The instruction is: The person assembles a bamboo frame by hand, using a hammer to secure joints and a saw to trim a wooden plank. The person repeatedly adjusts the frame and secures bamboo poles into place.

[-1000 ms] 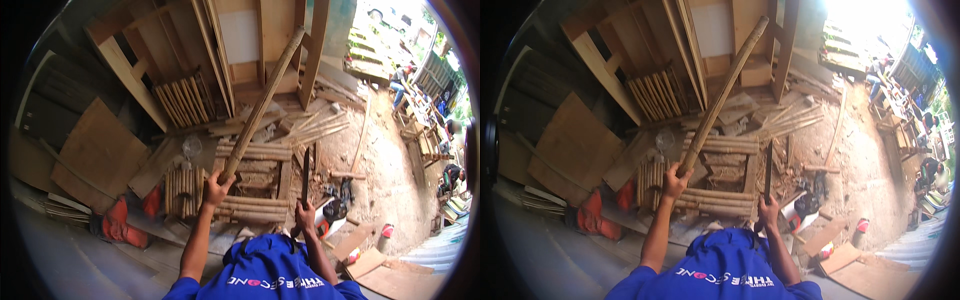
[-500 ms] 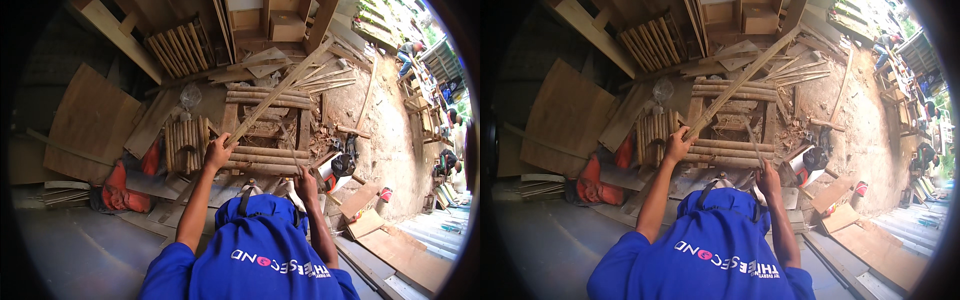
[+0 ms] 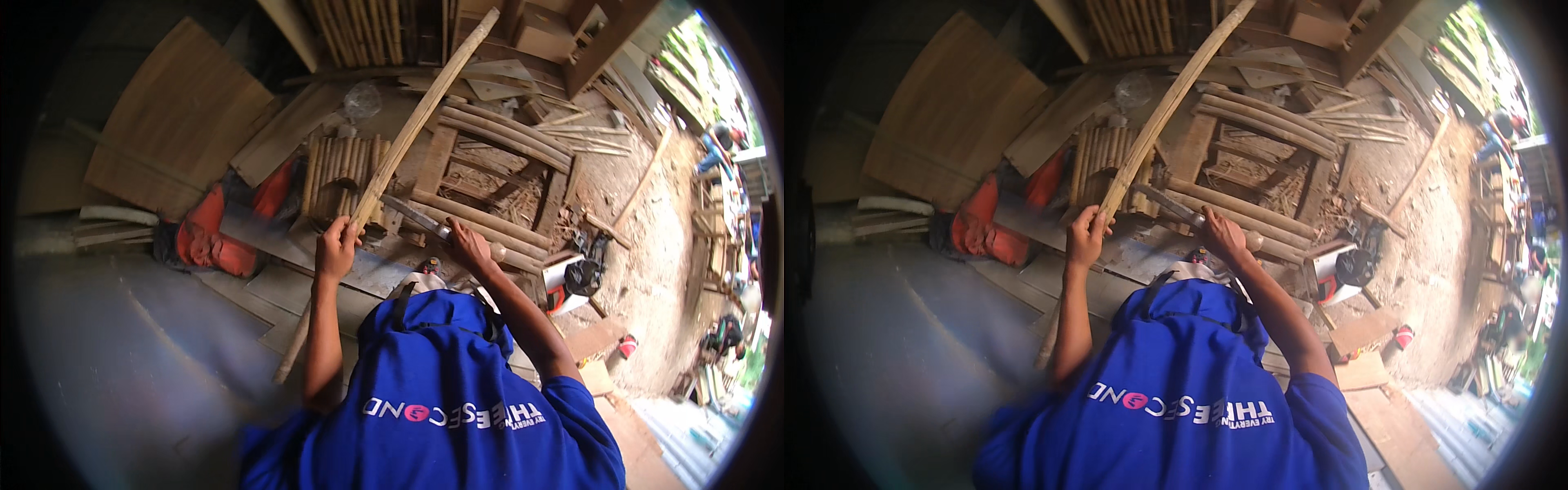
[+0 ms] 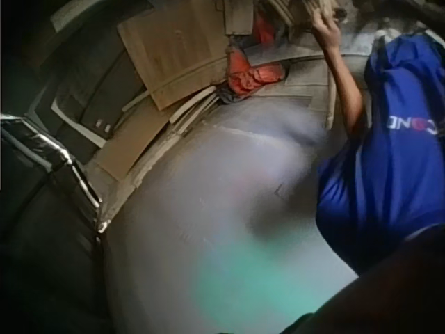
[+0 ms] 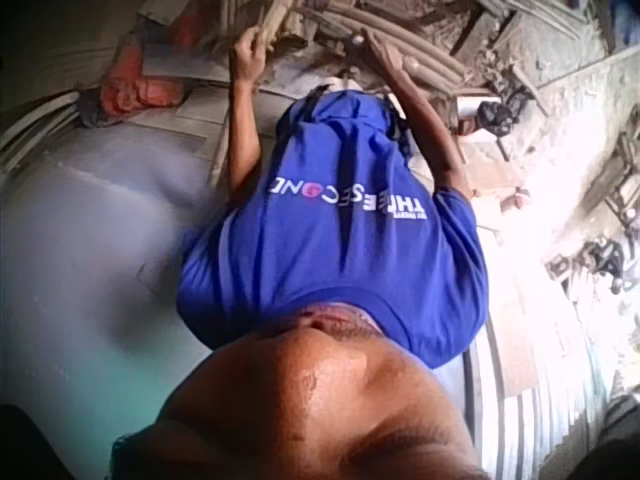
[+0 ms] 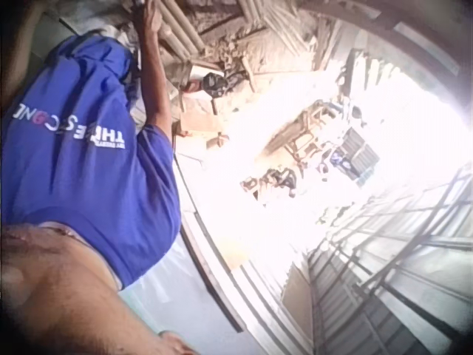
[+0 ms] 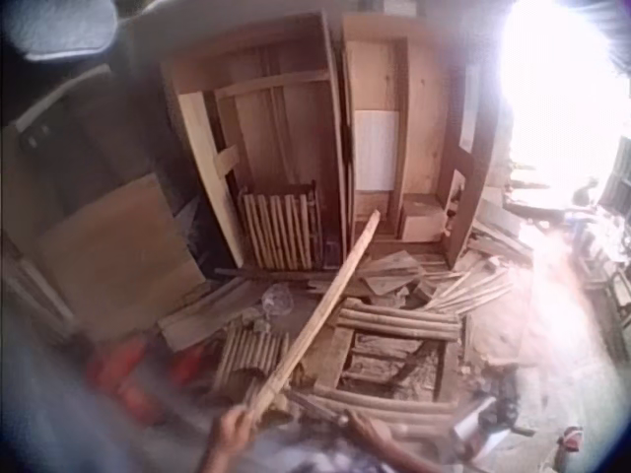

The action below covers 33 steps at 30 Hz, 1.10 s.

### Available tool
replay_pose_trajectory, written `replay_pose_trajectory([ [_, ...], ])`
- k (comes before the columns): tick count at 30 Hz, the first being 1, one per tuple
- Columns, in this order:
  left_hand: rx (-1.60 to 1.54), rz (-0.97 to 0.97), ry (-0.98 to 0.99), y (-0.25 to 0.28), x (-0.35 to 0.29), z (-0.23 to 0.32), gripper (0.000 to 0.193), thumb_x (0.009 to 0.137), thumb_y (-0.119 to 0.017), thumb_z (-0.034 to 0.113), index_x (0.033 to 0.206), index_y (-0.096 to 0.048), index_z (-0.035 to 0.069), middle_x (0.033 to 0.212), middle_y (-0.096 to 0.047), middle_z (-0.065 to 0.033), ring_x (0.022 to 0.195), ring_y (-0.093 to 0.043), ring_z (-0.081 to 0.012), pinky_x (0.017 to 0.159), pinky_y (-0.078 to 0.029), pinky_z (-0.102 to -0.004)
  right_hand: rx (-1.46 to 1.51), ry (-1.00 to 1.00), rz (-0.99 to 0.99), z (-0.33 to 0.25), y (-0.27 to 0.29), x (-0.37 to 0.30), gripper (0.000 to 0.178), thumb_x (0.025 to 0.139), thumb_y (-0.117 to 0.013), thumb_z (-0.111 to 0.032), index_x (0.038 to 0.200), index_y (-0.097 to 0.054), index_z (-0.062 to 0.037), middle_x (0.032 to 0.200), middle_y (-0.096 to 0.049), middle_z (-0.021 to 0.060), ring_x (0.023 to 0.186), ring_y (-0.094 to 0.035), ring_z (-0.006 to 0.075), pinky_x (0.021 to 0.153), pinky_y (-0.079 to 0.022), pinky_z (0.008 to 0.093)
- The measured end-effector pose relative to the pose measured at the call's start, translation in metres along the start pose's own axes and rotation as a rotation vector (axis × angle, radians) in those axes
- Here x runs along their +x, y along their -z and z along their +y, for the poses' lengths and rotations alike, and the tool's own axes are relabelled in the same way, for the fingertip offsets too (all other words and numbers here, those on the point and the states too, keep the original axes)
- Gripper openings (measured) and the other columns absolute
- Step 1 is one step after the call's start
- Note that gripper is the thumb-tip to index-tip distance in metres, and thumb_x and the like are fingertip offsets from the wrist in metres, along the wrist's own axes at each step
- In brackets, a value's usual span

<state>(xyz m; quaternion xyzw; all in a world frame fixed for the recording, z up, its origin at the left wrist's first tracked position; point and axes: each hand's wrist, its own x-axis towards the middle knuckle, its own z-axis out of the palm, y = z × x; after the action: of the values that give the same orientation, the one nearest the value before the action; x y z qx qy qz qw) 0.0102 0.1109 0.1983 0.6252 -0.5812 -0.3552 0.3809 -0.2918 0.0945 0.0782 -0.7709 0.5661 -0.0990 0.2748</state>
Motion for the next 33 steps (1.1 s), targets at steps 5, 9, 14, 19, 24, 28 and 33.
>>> replay_pose_trajectory([
  [5, 0.007, 0.266, 0.097, 0.017, -0.060, -0.026, 0.021, 0.100, -0.053, 0.020, 0.100, -0.060, 0.000, 0.077, -0.069, -0.0076, 0.064, -0.065, -0.0134, 0.057, -0.049, -0.0294, 0.288, 0.122, -0.138, -0.059, -0.030, 0.023, 0.065, 0.077, -0.062, -0.009, 0.134, -0.033, 0.0042, 0.088, -0.063, 0.0305, 0.081, -0.063, 0.0476, 0.073, -0.051, 0.0526],
  [9, -0.034, 0.485, 0.287, 0.013, -0.112, -0.056, 0.017, 0.098, -0.058, 0.016, 0.101, -0.059, 0.000, 0.071, -0.066, -0.0070, 0.062, -0.064, -0.0122, 0.055, -0.049, -0.0272, 0.473, 0.000, -0.272, -0.098, -0.089, 0.028, 0.076, 0.078, -0.063, -0.011, 0.139, -0.021, 0.0059, 0.084, -0.062, 0.0331, 0.083, -0.062, 0.0514, 0.076, -0.050, 0.0552],
  [14, -0.100, 0.676, 0.506, -0.015, -0.164, -0.094, 0.020, 0.096, -0.062, 0.017, 0.102, -0.060, -0.002, 0.073, -0.068, -0.0072, 0.061, -0.064, -0.0113, 0.056, -0.050, -0.0264, 0.370, -0.200, -0.406, -0.093, -0.176, 0.042, 0.075, 0.076, -0.063, -0.007, 0.138, -0.024, 0.0047, 0.095, -0.061, 0.0294, 0.095, -0.058, 0.0481, 0.085, -0.047, 0.0533],
  [19, -0.086, 0.778, 0.744, -0.046, -0.189, -0.138, 0.016, 0.094, -0.063, 0.008, 0.102, -0.059, -0.006, 0.081, -0.069, -0.0099, 0.063, -0.065, -0.0122, 0.056, -0.051, -0.0258, 0.459, -0.226, -0.017, -0.086, -0.280, 0.099, 0.060, 0.082, -0.053, -0.003, 0.137, -0.030, 0.0032, 0.115, -0.050, 0.0330, 0.107, -0.051, 0.0500, 0.093, -0.044, 0.0524],
  [24, -0.296, 0.905, 0.798, -0.076, -0.213, -0.162, 0.020, 0.095, -0.063, 0.010, 0.106, -0.058, -0.006, 0.086, -0.066, -0.0098, 0.070, -0.065, -0.0134, 0.059, -0.055, -0.0264, 0.514, -0.391, 0.078, -0.079, -0.355, 0.207, 0.064, 0.078, -0.060, -0.006, 0.136, -0.035, 0.0028, 0.124, -0.048, 0.0321, 0.115, -0.049, 0.0482, 0.099, -0.042, 0.0500],
  [28, -0.332, 0.901, 0.899, -0.085, -0.227, -0.158, 0.020, 0.095, -0.062, 0.008, 0.107, -0.057, -0.007, 0.085, -0.066, -0.0101, 0.068, -0.064, -0.0129, 0.062, -0.055, -0.0261, 0.437, -0.263, 0.049, -0.076, -0.372, 0.263, 0.067, 0.078, -0.063, -0.003, 0.137, -0.033, 0.0043, 0.135, -0.040, 0.0319, 0.121, -0.047, 0.0480, 0.104, -0.040, 0.0466],
  [33, -0.380, 0.915, 0.853, -0.078, -0.232, -0.139, 0.019, 0.094, -0.062, 0.007, 0.105, -0.058, -0.007, 0.082, -0.066, -0.0098, 0.067, -0.063, -0.0122, 0.062, -0.053, -0.0252, 0.464, -0.269, 0.006, -0.070, -0.358, 0.283, 0.084, 0.075, -0.071, -0.007, 0.145, -0.026, 0.0045, 0.142, -0.034, 0.0318, 0.131, -0.039, 0.0462, 0.108, -0.038, 0.0438],
])
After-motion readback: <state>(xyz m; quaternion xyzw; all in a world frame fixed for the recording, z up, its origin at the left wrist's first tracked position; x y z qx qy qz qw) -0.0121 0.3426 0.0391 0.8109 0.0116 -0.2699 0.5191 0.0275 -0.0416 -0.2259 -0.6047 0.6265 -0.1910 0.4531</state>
